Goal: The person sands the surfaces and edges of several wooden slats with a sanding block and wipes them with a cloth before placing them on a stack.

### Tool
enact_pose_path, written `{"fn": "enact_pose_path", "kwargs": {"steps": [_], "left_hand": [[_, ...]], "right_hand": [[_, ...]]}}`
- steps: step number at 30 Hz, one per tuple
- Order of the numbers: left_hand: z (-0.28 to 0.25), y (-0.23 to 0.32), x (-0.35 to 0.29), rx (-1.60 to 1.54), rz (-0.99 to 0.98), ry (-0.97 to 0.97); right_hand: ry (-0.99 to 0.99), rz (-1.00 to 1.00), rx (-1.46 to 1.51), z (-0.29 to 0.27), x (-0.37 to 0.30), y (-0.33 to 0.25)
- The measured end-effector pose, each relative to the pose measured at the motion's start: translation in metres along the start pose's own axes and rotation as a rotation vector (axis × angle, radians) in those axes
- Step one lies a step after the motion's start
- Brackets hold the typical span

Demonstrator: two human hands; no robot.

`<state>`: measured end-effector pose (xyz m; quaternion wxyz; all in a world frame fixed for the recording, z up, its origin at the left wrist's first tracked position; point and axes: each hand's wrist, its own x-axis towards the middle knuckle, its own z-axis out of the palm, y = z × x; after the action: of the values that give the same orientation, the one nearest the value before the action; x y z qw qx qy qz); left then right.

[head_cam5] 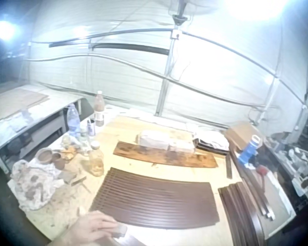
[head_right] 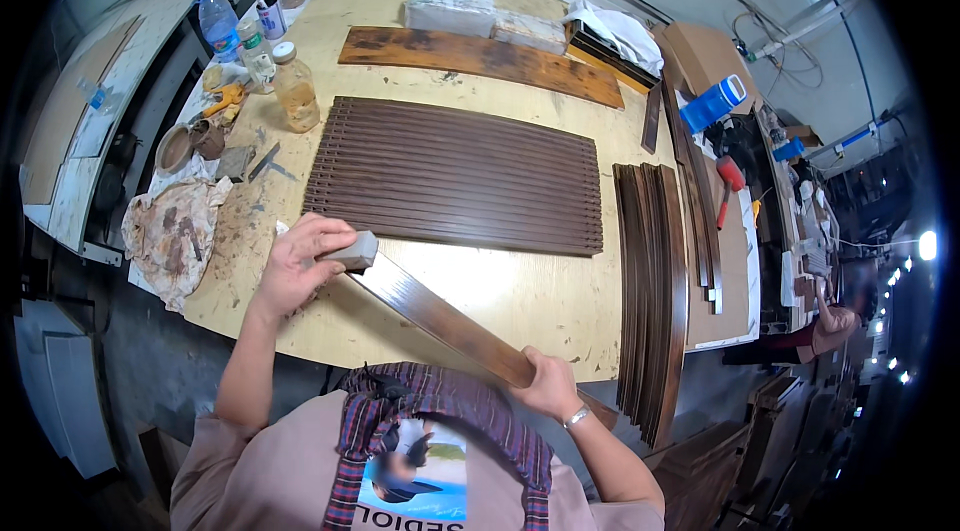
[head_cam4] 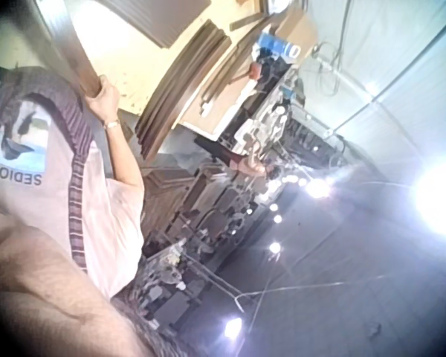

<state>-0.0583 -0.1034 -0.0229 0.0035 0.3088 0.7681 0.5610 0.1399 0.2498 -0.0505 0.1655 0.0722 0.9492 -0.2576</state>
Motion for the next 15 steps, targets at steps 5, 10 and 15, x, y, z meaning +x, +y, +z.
{"fn": "enact_pose_path", "kwargs": {"steps": [5,10,15], "left_hand": [[-0.006,-0.033,0.012,0.052,-0.129,0.024],[-0.010,0.015,0.009,-0.189,-0.004,-0.108],[0.003,-0.014,0.012,0.007,-0.154,0.238]], "right_hand": [[-0.011,-0.063,-0.014,0.011,-0.018,0.011],[0.050,-0.060,0.021,0.019,-0.024,0.013],[-0.014,0.012,0.188,0.022,-0.027,0.006]]}}
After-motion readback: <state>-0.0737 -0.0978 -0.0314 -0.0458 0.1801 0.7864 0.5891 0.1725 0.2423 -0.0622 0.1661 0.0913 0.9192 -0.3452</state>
